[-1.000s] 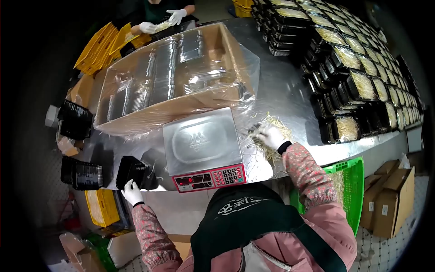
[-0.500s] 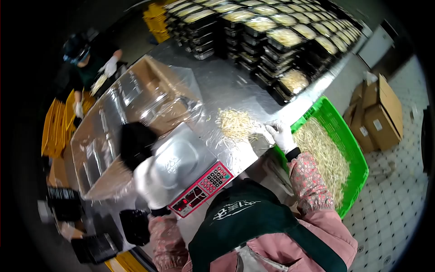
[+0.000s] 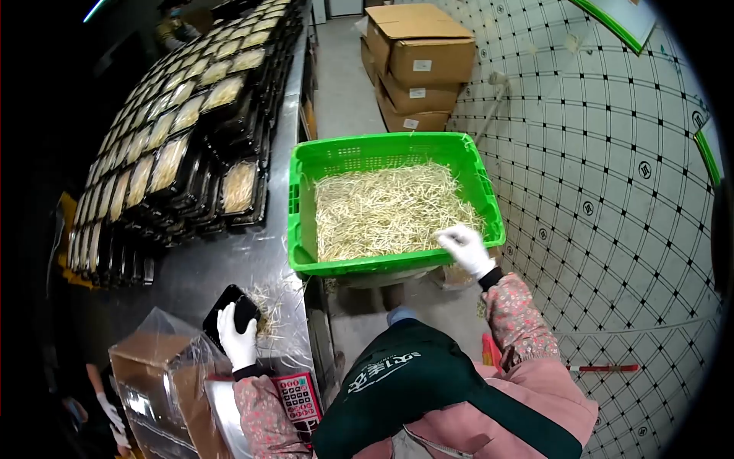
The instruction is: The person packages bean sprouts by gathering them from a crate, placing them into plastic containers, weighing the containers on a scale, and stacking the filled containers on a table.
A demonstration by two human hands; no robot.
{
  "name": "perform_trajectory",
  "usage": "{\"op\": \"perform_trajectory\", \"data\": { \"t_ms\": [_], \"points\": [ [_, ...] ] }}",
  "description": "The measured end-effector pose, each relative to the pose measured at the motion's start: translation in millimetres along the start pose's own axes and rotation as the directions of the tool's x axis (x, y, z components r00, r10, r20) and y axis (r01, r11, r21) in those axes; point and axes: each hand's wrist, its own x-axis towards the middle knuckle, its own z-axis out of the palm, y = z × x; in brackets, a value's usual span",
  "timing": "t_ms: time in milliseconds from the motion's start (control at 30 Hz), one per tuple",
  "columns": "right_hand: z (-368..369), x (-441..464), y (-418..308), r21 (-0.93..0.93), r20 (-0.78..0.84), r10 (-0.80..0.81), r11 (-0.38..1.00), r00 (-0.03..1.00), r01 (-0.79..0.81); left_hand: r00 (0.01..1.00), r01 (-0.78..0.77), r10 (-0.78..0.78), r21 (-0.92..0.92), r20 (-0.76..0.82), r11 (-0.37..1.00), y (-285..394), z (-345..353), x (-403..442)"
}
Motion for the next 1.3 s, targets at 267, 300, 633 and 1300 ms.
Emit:
{"op": "perform_trajectory", "data": {
  "t_ms": [267, 300, 633, 1300],
  "points": [
    [-31, 160, 129, -0.300, 0.148, 0.162, 0.947, 0.976, -0.112, 0.872, -0.087, 0.274, -0.423, 0.405, 0.902, 202, 111, 127],
    [-17, 183, 147, -0.365, 0.247, 0.180, 0.928, 0.952, -0.080, 0.811, -0.135, 0.338, -0.410, 0.477, 0.902, 209, 149, 141],
    [101, 257, 176, -0.605, 0.518, 0.316, 0.792, 0.795, 0.079, 0.601, -0.261, 0.165, -0.003, 0.782, 0.965, 309, 375, 164],
    [63, 195, 202, -0.438, 0.533, 0.179, 0.895, 0.827, 0.089, 0.505, -0.185, 0.279, -0.213, 0.817, 0.959, 350, 398, 174]
  ]
}}
